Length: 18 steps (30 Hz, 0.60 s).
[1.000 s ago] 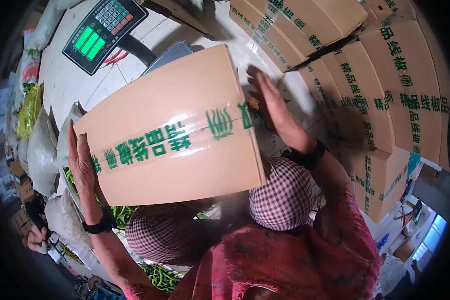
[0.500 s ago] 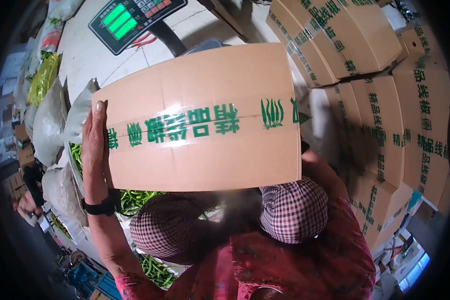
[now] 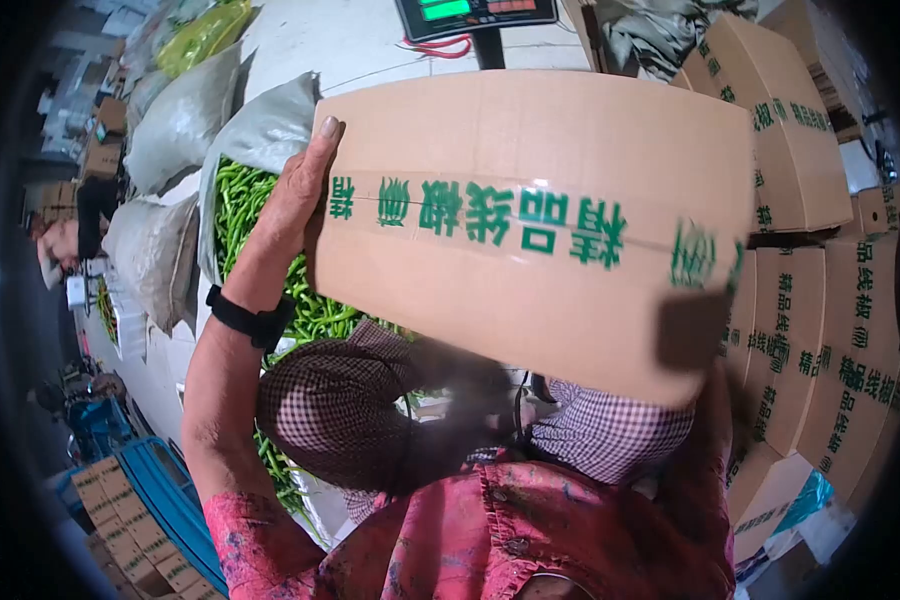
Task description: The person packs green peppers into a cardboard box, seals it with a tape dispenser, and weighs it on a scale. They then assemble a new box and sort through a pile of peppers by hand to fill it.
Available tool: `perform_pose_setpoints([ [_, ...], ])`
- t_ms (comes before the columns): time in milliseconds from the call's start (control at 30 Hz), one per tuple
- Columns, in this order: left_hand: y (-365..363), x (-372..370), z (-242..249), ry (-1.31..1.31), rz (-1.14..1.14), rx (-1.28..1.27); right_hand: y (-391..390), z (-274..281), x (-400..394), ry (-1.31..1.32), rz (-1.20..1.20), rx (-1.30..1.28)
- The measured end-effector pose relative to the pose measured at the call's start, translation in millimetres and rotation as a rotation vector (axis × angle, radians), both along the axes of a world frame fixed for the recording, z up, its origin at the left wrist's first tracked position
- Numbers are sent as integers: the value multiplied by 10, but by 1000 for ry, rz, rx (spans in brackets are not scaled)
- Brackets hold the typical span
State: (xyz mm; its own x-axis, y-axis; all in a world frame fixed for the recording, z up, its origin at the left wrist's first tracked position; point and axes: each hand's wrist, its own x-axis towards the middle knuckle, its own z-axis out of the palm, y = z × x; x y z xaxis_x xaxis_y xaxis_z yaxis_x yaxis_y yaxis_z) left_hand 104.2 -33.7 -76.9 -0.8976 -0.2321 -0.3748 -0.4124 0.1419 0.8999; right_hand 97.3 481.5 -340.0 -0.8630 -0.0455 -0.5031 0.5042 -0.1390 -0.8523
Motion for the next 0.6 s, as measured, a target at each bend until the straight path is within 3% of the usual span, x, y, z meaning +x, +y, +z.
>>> perform_pose_setpoints([
  [100,55,78,168,114,80,86,261,674,-510,74,-133,-384],
  [133,-30,71,144,241,-12,33,462,808,-853,-17,-146,-630],
  [167,-198,71,182,62,-72,-150,-132,1982,-419,454,-91,-238],
  [267,-121,120,247,202,-82,-261,-218,2812,-475,561,-20,-322],
  [367,126,234,451,244,-3,-112,-903,3514,30,697,339,201],
  [467,438,264,513,202,-46,-2,-1562,3587,415,1013,801,519],
  [500,571,304,549,161,-77,10,-1760,3496,451,1321,904,563],
  [600,824,410,498,208,-91,-48,-2137,3373,697,1480,1095,711],
])
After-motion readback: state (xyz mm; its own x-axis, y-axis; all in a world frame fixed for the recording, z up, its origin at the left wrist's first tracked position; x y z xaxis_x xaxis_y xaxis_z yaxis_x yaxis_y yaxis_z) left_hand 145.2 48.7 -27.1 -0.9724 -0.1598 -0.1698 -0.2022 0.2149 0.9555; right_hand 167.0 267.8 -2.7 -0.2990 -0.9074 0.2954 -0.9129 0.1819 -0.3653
